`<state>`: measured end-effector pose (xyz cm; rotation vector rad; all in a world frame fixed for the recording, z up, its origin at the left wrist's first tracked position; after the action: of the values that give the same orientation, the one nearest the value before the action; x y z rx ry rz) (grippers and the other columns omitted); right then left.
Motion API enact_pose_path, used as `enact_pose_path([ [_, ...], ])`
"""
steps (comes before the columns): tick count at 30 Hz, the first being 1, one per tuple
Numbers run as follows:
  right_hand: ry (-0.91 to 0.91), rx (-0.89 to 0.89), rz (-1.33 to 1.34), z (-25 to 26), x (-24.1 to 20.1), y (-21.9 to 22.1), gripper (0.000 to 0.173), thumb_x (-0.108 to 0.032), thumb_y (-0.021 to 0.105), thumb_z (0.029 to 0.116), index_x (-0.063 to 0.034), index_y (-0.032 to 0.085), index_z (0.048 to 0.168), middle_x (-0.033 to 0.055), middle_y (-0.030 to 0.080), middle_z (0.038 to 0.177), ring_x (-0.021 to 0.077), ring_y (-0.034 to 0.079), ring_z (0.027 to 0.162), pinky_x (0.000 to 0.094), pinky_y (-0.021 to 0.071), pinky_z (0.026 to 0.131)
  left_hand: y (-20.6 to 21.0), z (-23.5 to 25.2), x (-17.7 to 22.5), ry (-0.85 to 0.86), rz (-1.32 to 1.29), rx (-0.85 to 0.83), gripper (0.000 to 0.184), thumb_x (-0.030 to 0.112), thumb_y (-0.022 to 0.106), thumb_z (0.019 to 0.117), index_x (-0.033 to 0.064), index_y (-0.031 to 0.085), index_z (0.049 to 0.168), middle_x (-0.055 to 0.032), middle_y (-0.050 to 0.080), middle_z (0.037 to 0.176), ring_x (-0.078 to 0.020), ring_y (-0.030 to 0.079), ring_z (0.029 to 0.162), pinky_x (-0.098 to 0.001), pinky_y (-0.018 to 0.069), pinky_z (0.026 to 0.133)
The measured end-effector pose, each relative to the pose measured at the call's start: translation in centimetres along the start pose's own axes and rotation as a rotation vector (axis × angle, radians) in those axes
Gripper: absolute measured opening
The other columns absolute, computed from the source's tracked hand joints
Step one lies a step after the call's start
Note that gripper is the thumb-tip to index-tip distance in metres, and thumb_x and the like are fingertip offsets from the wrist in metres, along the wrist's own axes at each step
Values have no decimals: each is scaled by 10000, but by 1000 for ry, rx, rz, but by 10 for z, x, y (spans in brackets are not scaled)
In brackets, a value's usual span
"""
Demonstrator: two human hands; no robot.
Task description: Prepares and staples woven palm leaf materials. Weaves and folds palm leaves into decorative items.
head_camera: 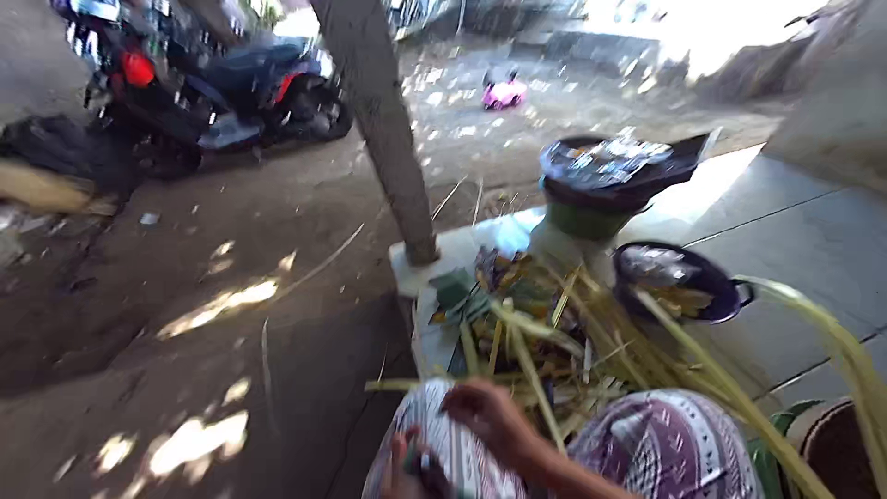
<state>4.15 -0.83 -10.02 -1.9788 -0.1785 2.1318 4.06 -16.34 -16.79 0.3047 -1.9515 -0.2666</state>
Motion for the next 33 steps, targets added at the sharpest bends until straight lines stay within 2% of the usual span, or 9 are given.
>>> enact_pose_path([
  [2, 103, 5, 180, -15, 2, 2, 177, -21, 609, 966, 71, 660, 1108, 75, 705, 940, 81, 690, 813, 260, 597, 784, -11, -1, 7, 41, -76, 155, 464, 339, 188, 1138, 87, 569, 1057, 96, 585, 605, 0, 548, 468, -167, 493, 457],
  [5, 202, -46, 296, -39, 28, 20, 156, -39, 618, 965, 20, 646, 1107, 10, 714, 931, 49, 707, 849, 226, 598, 807, -32, 6, 6, 96, -240, 256, 469, 326, 164, 1138, 118, 547, 965, 91, 524, 581, -7, 507, 473, -161, 452, 475],
  [8, 195, -12, 259, -53, 63, 29, 160, -62, 635, 962, 18, 643, 1099, 24, 720, 957, 49, 700, 886, 217, 581, 832, -44, 8, -2, 77, -423, 309, 513, 376, 141, 1131, 150, 539, 899, 95, 471, 539, -24, 490, 466, -175, 435, 477],
  [11, 10, 27, 116, -65, 74, 28, 180, -95, 646, 952, 37, 672, 1071, 49, 711, 1014, 27, 677, 964, 205, 560, 898, -54, 8, -7, 89, -521, 351, 540, 388, 131, 1129, 157, 543, 867, 93, 476, 532, -25, 495, 460, -167, 435, 474],
  [14, -140, 61, -78, -75, 66, 23, 168, -190, 676, 955, -47, 728, 1029, 45, 677, 1027, 31, 621, 1036, 172, 501, 933, -60, 6, -5, 127, -537, 367, 546, 377, 120, 1129, 162, 542, 857, 97, 483, 527, -20, 500, 464, -162, 432, 481],
  [21, -114, 85, -233, -80, 71, 25, 146, -248, 706, 914, -156, 779, 1001, 22, 659, 1002, 125, 579, 1017, 250, 458, 911, -59, -2, 1, 253, -497, 299, 560, 334, 112, 1127, 162, 577, 864, 102, 508, 558, -13, 508, 486, -162, 443, 501],
  [25, -85, 77, -255, -80, 76, 31, 151, -259, 707, 905, -165, 788, 991, 23, 668, 1013, 161, 574, 1030, 304, 449, 925, -58, -5, 3, 313, -472, 276, 556, 308, 111, 1123, 163, 580, 863, 94, 529, 577, -19, 523, 500, -167, 458, 513],
  [28, -89, 81, -242, -79, 71, 36, 153, -266, 701, 907, -170, 787, 989, 11, 661, 1004, 149, 565, 1029, 292, 440, 920, -58, -5, 2, 306, -490, 280, 558, 309, 116, 1123, 158, 583, 860, 98, 529, 576, -18, 520, 495, -163, 455, 509],
  [33, -285, 59, -211, -68, 35, 54, 147, -258, 673, 961, -150, 759, 1011, 28, 673, 947, 121, 601, 962, 238, 474, 879, -62, 2, -9, 201, -566, 285, 568, 370, 126, 1126, 157, 575, 851, 89, 487, 542, -26, 492, 474, -171, 425, 488],
])
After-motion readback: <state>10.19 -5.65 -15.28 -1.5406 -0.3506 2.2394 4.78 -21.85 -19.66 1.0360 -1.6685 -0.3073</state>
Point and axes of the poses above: each hand's wrist, its own z-axis towards the middle knuckle, its own y-axis out of the palm, x = y × z, the point moved 6 cm from there along z, towards the middle knuckle
